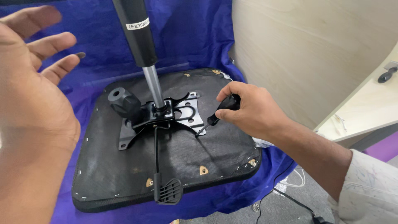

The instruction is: The person uses a screwdriver to fasten screws into the underside of an overturned chair seat, securing the seat to the central metal base. The person repeatedly picks up screws from a yellow container and tightens them into the seat frame.

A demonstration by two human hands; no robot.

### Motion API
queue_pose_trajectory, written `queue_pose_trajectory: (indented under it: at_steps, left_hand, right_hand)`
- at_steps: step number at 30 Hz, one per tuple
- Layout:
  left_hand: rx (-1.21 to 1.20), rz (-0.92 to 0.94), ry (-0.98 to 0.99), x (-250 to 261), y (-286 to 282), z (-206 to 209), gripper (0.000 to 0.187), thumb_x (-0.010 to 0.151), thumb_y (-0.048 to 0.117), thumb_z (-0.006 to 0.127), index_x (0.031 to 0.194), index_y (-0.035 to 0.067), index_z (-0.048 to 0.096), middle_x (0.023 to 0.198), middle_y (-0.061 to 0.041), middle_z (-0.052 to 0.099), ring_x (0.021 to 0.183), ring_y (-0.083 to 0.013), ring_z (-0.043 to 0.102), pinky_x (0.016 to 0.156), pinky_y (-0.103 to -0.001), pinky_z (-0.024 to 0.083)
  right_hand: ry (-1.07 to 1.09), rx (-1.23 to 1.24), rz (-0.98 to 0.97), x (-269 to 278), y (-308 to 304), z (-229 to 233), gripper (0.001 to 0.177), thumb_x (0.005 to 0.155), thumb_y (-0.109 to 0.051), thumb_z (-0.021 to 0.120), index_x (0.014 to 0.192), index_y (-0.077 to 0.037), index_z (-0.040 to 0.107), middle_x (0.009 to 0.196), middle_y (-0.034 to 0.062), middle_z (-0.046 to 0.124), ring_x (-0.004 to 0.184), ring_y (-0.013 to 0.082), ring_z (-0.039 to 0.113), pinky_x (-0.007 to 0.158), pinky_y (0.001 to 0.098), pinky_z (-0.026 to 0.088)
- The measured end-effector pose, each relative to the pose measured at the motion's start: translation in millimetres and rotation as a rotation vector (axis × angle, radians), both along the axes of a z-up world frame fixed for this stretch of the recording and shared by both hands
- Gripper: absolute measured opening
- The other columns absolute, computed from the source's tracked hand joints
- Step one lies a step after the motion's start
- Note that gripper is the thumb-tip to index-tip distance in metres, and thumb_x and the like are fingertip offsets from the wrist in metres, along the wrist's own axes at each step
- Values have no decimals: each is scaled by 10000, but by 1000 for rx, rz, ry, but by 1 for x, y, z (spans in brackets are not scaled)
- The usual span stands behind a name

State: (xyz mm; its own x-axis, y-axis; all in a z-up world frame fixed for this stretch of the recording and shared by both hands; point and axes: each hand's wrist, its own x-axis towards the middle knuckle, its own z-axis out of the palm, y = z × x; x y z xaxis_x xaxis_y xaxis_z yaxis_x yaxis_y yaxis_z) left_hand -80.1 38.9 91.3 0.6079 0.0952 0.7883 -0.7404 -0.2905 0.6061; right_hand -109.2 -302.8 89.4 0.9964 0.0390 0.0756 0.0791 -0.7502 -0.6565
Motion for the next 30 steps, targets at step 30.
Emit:
queue_pose_trajectory:
  at_steps: [30]
  left_hand:
    - [205, -48, 575, 114, -80, -3, 273, 806, 103, 856, 969, 53, 643, 880, -53, 736, 795, -142, 730, 747, -309, 596]
  right_hand:
    - [-6, 1016, -263, 23, 52, -43, 316, 900, -172, 705, 1140, -77, 524, 926, 15, 551, 831, 120, 672, 795, 419, 659]
